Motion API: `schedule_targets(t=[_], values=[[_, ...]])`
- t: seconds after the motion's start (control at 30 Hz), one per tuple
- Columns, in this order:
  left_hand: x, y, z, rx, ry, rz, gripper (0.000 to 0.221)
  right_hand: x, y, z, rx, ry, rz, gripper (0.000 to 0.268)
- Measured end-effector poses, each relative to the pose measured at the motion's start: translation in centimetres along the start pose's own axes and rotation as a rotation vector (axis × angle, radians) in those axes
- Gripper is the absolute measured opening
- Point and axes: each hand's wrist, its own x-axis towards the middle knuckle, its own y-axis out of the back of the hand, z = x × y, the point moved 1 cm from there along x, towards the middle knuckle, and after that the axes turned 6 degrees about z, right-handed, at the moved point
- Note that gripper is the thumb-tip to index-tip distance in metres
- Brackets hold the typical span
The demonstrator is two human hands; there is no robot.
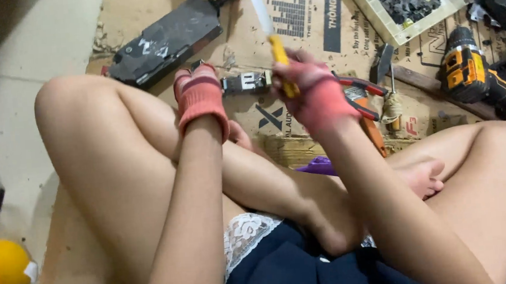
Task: A person sitting on the floor uses pliers, a screwdriver, and a utility knife to disassemble a small electronic component.
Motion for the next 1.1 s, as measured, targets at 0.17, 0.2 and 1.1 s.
schedule_targets(t=[0.17, 0.2, 1.1], values=[[0.2, -0.6, -0.7, -0.029, -0.023, -0.148, 0.051, -2.3, 9.2, 1.0, 0.462, 0.007, -0.359, 0.017], [0.0, -0.9, -0.8, -0.043, -0.026, -0.204, 0.051, -1.9, 11.0, 1.5, 0.401, 0.063, -0.384, 0.012], [-11.2, -3.0, -0.2, -0.584, 0.473, -0.516, 0.023, -0.8, 11.9, 3.7, -0.099, 0.336, -0.041, 0.019]])
